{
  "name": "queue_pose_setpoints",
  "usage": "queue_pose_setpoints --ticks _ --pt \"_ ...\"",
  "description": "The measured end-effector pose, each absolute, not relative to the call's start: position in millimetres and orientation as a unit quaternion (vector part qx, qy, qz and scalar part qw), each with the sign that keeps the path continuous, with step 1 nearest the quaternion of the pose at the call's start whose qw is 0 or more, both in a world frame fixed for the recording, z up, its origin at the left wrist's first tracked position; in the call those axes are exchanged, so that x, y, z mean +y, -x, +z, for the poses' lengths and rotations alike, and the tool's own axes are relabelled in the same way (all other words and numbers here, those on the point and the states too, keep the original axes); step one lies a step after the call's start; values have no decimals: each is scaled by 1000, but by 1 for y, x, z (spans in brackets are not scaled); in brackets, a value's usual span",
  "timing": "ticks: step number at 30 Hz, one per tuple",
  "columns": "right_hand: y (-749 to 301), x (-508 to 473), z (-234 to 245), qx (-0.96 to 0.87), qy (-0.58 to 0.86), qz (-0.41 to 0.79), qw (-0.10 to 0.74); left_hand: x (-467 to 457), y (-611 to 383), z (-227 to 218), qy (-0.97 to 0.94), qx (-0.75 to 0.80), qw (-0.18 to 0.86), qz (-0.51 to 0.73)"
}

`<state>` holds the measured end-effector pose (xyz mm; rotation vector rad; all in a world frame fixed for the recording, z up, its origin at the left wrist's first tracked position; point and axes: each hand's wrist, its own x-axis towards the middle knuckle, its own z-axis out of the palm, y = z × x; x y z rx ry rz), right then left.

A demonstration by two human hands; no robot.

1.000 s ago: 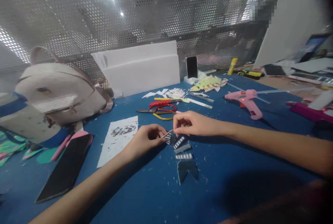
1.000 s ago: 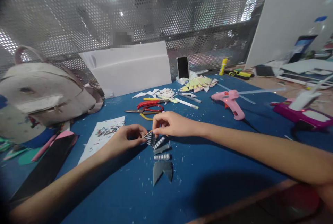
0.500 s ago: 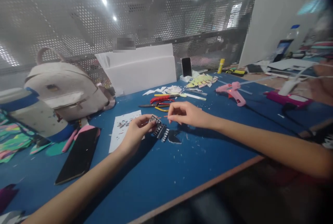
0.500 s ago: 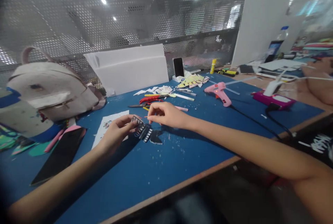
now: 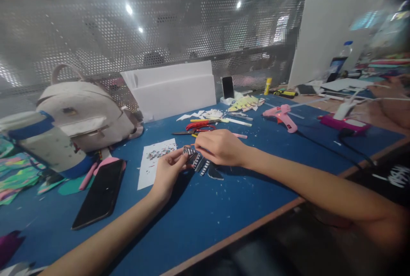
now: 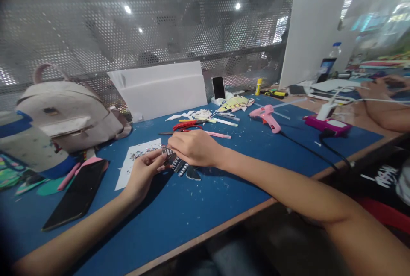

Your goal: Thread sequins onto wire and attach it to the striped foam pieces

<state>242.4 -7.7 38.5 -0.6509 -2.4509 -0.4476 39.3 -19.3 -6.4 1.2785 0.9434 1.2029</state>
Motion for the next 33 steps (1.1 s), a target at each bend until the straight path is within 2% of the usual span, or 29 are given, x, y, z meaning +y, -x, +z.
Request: queue_pose_setpoints --ticks 8,23,33 --pt "-246 -1 20 -918 217 -217 252 -21 -39 -12 -513 393 552 527" --pt "-244 -6 20 -903 232 -268 243 -24 -40 -10 -521 401 543 522" --pt "-242 3 24 -911 198 -301 200 -27 -41 -5 -531 405 545 508"
